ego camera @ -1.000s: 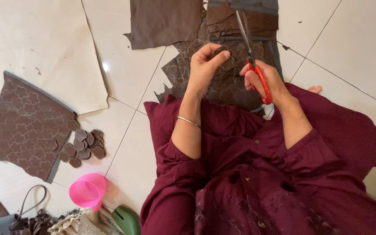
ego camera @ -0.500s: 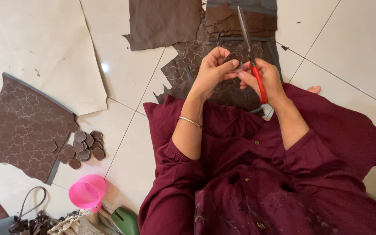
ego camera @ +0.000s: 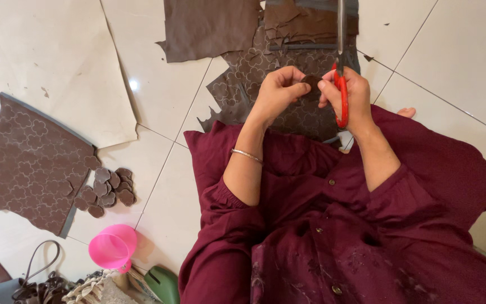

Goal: The person sits on the floor and uses red-handled scissors to cut small, patterned shapes from a brown fabric sheet. They repeatedly pick up pieces, trim the edges, and place the finished shapes into a growing pile on the floor.

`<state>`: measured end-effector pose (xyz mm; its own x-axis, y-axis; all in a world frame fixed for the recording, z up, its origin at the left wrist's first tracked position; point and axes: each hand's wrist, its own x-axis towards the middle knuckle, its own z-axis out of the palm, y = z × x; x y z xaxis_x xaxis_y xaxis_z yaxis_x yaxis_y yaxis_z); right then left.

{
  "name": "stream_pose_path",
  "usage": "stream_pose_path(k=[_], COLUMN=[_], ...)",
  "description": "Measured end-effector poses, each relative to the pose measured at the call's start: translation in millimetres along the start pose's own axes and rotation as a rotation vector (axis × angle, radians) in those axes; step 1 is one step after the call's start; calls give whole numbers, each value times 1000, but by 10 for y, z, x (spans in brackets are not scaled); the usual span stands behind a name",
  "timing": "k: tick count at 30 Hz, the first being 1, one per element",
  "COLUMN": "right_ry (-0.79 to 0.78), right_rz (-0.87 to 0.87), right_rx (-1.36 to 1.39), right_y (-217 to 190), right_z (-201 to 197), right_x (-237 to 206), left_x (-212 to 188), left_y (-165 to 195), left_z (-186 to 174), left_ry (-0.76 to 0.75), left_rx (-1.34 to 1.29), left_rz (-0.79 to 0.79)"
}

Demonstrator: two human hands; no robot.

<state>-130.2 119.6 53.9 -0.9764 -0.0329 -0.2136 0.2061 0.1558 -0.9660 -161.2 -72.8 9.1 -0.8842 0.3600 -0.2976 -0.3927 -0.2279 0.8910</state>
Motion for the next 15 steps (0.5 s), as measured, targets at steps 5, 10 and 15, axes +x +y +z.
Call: stream_pose_path(k=[5, 10, 15], right_ry=[-19, -11, 8], right_rz=[-82, -104, -40], right_rx=[-8, 34, -29], right_y=[6, -34, -125], right_z=[7, -1, -25], right_x=[3, -10, -5], left_x=[-10, -35, -31], left_y=[-23, 67, 226], left_z=[-5, 5, -20], left_ry=[-58, -79, 97], left_rx=[44, -138, -402], left_rz=[-52, 6, 38])
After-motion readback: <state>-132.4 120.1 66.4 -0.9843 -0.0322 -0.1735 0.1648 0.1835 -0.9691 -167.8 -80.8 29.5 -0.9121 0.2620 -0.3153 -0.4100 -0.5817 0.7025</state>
